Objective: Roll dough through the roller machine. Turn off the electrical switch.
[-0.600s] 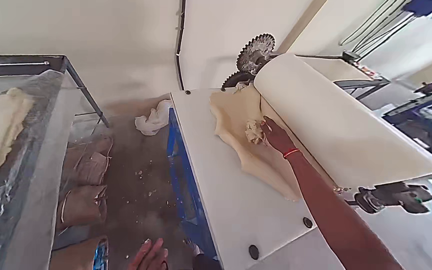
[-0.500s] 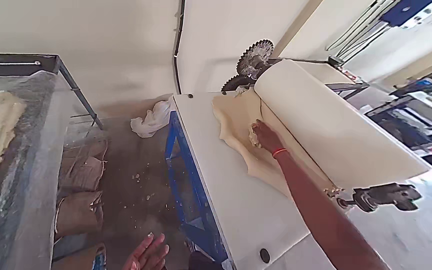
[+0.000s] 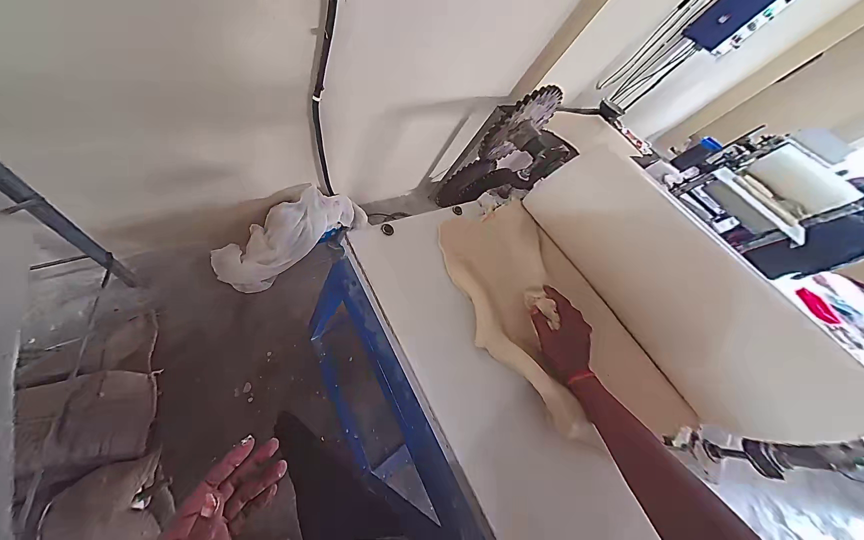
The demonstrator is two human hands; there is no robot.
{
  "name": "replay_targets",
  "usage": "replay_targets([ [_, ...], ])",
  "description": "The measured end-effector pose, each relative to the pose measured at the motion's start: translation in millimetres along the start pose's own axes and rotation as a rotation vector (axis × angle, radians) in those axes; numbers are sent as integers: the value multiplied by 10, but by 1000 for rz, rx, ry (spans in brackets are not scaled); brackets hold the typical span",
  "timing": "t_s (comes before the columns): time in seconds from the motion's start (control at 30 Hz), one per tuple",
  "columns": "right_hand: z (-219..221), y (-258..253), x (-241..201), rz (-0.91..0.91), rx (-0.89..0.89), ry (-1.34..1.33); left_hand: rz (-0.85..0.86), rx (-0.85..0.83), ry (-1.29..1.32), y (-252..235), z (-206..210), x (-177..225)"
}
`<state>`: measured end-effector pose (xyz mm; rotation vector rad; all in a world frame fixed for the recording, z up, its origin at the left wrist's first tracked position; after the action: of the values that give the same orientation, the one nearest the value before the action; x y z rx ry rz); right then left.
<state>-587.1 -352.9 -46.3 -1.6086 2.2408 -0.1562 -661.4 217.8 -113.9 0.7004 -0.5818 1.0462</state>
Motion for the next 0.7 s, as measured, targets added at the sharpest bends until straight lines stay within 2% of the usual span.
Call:
replay_targets([
  [0.13, 24, 42, 24, -22, 34, 22, -51, 89, 33, -908, -220, 97],
  [0.23, 29, 48, -37, 37, 16, 63, -127, 121, -37, -1672, -171, 428],
  [0.33, -59, 12, -61, 111, -78, -3, -106, 91, -158, -2382, -96, 807],
  [0.43, -190, -182, -143, 259, -190, -163, -60, 42, -232, -3114, -37, 1142],
  [0.5, -175, -333, -258, 415, -157, -106, -58, 2, -240, -3546, 50, 1305],
  [0.57, -49, -445, -375, 574, -101, 89, -61, -45, -259, -3898, 142, 1463],
  [0.7, 40, -419, -390, 685, 45, 192, -29, -216, -336, -4563, 186, 1725],
])
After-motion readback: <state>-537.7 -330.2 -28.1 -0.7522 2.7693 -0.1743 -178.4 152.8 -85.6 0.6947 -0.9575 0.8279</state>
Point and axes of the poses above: each hand's wrist, its own y-axis away from the middle knuckle, its own z-axis out of the palm, x = y × z, the point moved 1 cm from there along -y, towards the middle knuckle, and after that the axes turned 4 degrees about -z, right-handed, at the moved point
